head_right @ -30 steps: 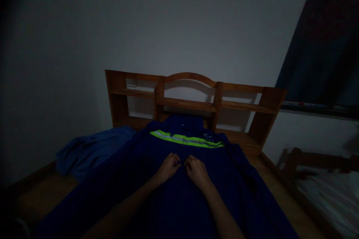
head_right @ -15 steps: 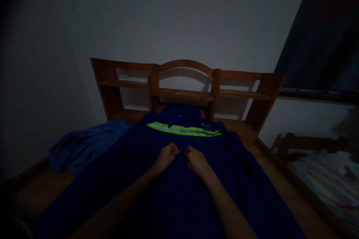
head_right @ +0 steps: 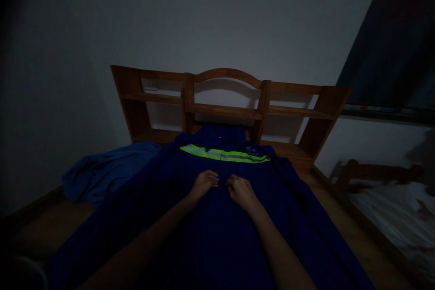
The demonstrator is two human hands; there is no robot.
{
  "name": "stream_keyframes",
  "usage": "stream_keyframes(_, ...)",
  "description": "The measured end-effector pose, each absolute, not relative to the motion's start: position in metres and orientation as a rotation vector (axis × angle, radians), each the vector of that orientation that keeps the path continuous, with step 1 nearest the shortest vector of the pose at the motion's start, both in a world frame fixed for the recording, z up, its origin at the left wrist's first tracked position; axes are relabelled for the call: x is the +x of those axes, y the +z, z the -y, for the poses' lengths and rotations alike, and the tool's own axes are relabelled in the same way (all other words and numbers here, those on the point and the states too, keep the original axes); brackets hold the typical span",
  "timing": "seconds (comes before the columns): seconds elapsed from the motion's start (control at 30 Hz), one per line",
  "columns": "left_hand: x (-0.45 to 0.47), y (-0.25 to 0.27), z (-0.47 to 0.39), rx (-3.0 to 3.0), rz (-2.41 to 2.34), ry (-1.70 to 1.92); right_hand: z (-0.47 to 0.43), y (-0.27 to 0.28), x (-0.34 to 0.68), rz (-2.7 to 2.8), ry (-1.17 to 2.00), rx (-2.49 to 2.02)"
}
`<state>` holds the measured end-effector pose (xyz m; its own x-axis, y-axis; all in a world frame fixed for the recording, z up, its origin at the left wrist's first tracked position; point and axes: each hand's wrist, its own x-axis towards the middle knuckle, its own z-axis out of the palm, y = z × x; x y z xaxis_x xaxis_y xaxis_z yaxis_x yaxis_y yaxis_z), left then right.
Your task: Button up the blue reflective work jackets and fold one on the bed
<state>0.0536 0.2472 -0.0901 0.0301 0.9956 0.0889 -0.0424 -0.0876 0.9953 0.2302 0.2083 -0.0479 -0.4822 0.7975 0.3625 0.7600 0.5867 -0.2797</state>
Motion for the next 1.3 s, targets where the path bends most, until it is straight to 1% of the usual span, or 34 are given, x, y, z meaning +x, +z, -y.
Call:
stream_keyframes(0.23,0.053,-0.093,-0.250,1.269,-1.115,1.272,-0.207,-0.049,0.228,2.373,0.078,-1.275)
stream_keyframes(0.4,0.051,-0.097,-0.252,1.324,-1.114,1.238,-0.212,-0.058,0.227,2.308,0.193,-1.239)
stream_keyframes(0.53,0.049,-0.097,-0.253,1.331,-1.137,1.211,-0.221,-0.060,0.231,2.077,0.430,-1.148)
stream_keyframes(0.7,0.052,-0.091,-0.248,1.340,-1.150,1.226,-0.228,-0.058,0.235,1.751,0.907,-1.098)
stream_keyframes(0.8,0.054,-0.086,-0.242,1.424,-1.135,1.261,-0.229,-0.061,0.232,1.722,1.019,-1.117)
stream_keyframes(0.9,0.055,-0.084,-0.238,1.577,-1.106,1.283,-0.230,-0.067,0.227,1.729,0.953,-1.112)
stream_keyframes(1.03,0.055,-0.087,-0.238,1.676,-1.049,1.280,-0.230,-0.068,0.223,1.767,0.714,-1.079)
stream_keyframes(1.13,0.056,-0.090,-0.240,1.612,-1.023,1.293,-0.229,-0.067,0.222,1.784,0.623,-1.085)
stream_keyframes(1.3,0.061,-0.093,-0.239,1.307,-1.012,1.292,-0.228,-0.069,0.221,1.820,0.598,-1.150)
